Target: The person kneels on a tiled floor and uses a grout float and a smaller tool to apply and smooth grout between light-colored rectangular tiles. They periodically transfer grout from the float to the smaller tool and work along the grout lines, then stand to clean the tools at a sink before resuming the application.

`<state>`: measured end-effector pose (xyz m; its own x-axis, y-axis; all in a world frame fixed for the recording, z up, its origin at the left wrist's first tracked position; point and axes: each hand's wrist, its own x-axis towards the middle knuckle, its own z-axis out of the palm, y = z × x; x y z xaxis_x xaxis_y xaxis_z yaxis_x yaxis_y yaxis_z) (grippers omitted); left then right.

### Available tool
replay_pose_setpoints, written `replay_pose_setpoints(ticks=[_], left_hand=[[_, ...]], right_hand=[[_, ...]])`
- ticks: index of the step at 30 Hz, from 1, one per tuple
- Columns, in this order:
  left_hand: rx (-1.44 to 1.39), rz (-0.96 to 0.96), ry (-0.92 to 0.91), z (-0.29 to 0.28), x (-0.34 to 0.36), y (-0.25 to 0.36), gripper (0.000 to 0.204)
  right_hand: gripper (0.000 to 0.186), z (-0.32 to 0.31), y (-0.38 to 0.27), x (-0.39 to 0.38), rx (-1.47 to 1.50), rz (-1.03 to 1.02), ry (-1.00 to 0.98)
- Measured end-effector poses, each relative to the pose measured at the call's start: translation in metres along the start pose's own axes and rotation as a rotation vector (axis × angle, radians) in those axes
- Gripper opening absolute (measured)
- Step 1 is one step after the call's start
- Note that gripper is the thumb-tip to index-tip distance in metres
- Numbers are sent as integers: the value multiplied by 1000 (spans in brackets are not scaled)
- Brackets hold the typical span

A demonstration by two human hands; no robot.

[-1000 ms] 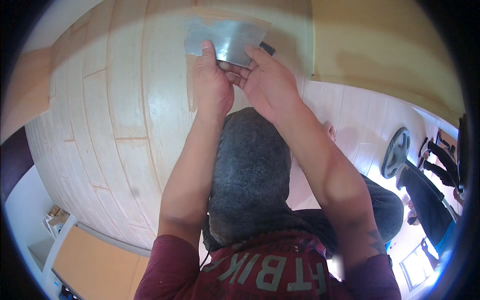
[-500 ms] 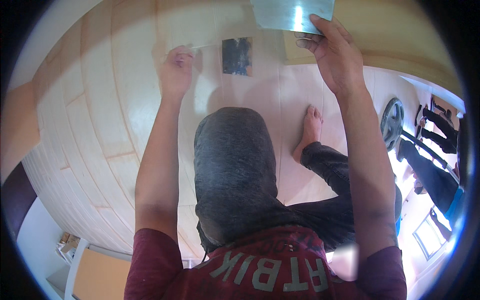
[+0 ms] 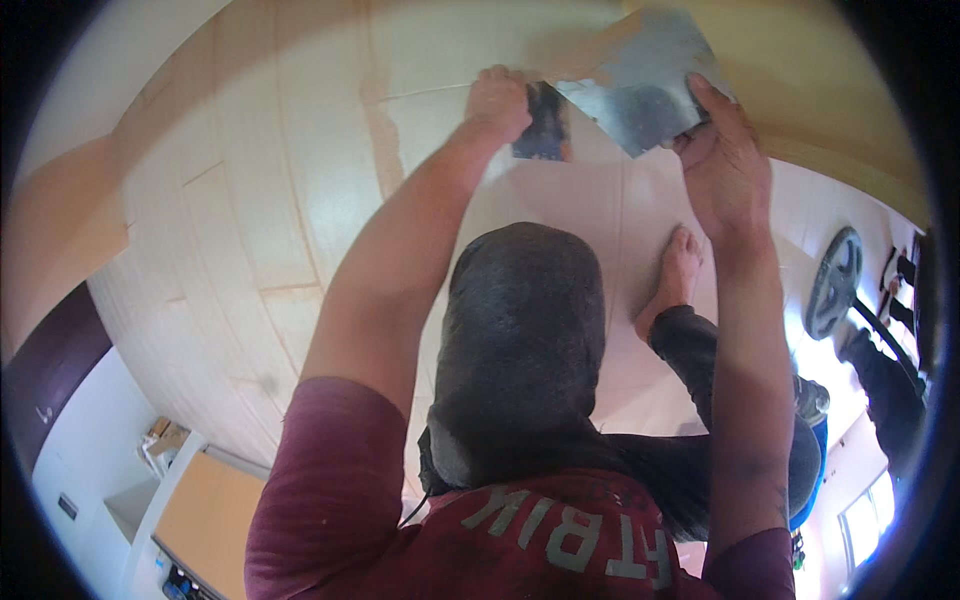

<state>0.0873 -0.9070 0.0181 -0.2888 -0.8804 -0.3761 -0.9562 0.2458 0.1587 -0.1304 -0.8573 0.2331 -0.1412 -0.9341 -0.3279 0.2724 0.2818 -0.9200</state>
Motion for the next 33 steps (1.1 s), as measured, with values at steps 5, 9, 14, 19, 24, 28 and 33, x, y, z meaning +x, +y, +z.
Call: replay_pose_setpoints(ticks=[5,9,14,19,24,28,33], left_hand=[[-209,-62,134,10,-9,-7,69],[-151,-9,-6,0,-4,-6,74],[-247,-60,121,-3,-19,4,81],[-176,-190,16,-1,-14,13,85],[-297,-194,66,-7,-21,19,98],[-158,-119,87,-8,-43,25,110],[-161,-133,36,-10,-45,35,118]], right_hand=[[40,7,-26,12,-340,-161,-110],[44,11,-44,17,-76,-65,-133],[36,7,-88,-14,-708,-136,-220],[37,-29,-150,-90,-1091,112,-138],[34,-82,-161,-147,-897,49,189],[33,-113,-159,-150,-873,-9,169],[27,-116,-156,-156,-894,20,155]])
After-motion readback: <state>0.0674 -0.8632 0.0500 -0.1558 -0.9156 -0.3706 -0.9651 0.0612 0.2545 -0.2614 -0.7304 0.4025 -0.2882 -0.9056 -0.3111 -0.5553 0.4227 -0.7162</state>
